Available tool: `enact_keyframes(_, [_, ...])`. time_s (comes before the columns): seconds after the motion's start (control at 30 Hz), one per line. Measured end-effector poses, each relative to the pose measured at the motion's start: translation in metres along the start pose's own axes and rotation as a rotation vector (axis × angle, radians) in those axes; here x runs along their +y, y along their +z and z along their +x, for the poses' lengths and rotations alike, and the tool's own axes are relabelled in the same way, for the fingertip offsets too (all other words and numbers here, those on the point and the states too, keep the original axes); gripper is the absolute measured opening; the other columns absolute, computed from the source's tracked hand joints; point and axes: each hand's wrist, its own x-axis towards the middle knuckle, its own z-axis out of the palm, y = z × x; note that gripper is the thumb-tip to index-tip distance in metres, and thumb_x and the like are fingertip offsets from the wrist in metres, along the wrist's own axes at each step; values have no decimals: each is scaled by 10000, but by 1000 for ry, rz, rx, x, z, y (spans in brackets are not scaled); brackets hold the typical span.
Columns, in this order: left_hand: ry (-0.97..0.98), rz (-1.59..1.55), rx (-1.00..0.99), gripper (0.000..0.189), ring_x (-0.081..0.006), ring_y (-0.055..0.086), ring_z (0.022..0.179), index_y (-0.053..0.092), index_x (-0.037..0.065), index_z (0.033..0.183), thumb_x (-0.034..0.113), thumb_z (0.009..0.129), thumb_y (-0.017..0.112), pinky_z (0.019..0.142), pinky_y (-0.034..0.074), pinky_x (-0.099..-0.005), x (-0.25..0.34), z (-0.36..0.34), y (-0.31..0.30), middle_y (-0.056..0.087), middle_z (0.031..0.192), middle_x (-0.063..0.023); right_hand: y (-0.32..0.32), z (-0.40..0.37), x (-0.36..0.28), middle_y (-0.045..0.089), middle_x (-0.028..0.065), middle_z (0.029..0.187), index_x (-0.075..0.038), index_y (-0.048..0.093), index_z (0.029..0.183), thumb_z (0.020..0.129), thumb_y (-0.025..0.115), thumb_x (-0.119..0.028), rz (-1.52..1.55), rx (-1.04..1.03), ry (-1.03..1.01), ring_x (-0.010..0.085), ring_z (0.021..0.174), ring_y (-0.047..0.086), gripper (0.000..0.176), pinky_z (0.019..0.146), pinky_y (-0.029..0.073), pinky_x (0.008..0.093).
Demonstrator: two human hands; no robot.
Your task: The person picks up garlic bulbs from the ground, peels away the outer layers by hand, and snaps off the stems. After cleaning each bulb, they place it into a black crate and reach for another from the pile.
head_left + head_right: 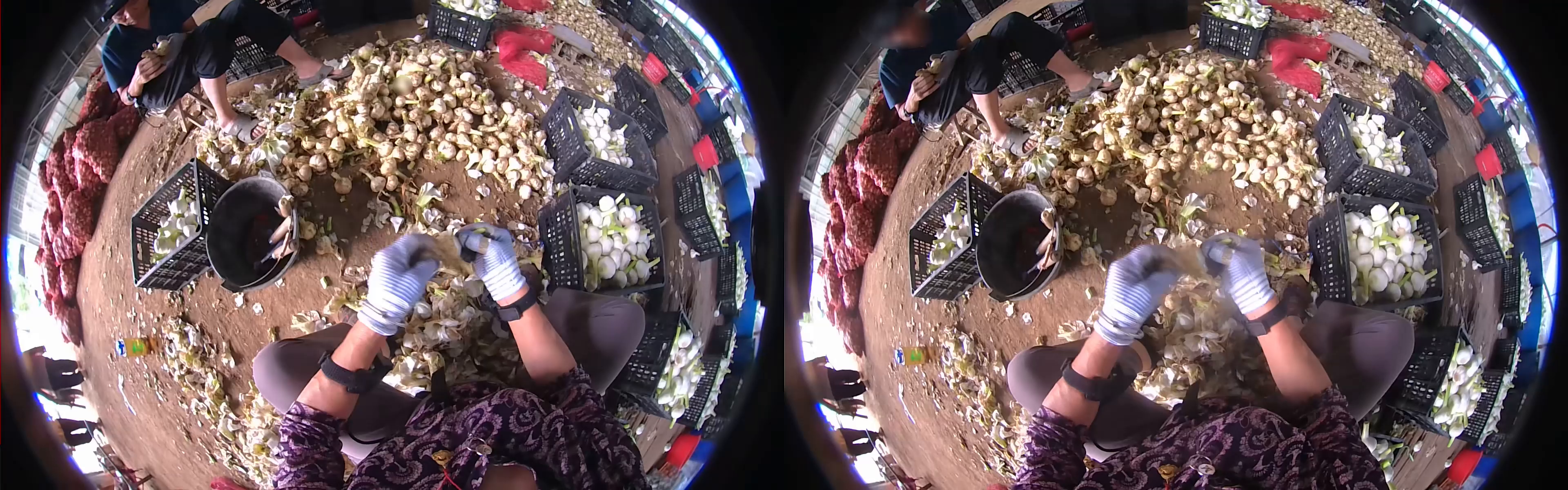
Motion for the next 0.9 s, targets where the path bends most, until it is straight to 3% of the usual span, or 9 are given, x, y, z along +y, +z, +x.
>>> enact_keyframes(0.17, [-345,-303,14,247,-98,574,677,613,-30,1017,66,789,612,640,472,-222,12,4,-17,633,815,-45,10,-7,-26,627,72,750,20,624,895,779,650,-93,-7,-152,-9,138,641,618,164,516,512,233])
enact_keyframes(0.27, [-241,-232,-6,116,-82,562,646,669,-32,846,42,783,606,614,458,-215,5,1,-8,631,700,-31,11,-4,-16,630,52,774,4,634,854,774,647,-66,-26,-195,-79,113,663,592,107,600,491,226])
enact_keyframes(0.37, [-194,-218,3,119,-77,548,635,667,-35,847,13,783,579,605,449,-219,4,2,-5,632,708,-41,5,-5,-2,632,37,786,-8,636,839,778,648,-100,-44,-86,75,101,698,576,111,633,475,236])
enact_keyframes(0.43, [-168,-264,-7,119,-72,536,634,665,-25,832,-15,775,562,602,442,-222,10,-1,-1,627,704,-30,0,-2,4,634,43,803,-8,633,835,776,635,-86,-243,-121,-42,107,718,583,98,659,480,241])
enact_keyframes(0.5, [-70,-92,-71,115,-73,539,650,659,-16,818,-28,765,558,607,443,-227,16,-4,0,628,707,-23,-5,1,8,639,55,837,-8,627,828,774,611,-58,-642,-191,-274,118,758,598,75,711,489,251])
enact_keyframes(0.63, [155,-2,-164,136,-109,568,682,654,11,835,-42,750,562,626,457,-255,20,-8,3,621,730,-33,6,2,1,662,96,815,15,641,869,771,596,-31,-30,-125,54,169,704,630,117,621,493,265])
enact_keyframes(0.77, [418,236,-390,118,-232,584,672,634,47,791,-33,732,570,629,478,-319,9,-20,19,590,731,-94,12,5,-11,653,97,735,19,650,859,771,603,-25,-378,-133,-60,155,620,626,109,567,509,243])
enact_keyframes(0.8, [504,330,-475,76,-281,575,684,616,59,777,10,723,592,638,479,-353,0,-26,26,583,741,-113,17,2,-14,648,84,709,24,645,848,780,598,-28,-324,-64,72,149,611,625,97,551,521,261])
enact_keyframes(0.9, [220,1079,-753,102,-287,625,693,665,101,772,166,703,627,596,493,-392,-20,-27,20,622,747,-118,18,5,-15,637,68,696,9,649,864,779,644,-160,-2,154,98,133,447,548,189,408,436,217])
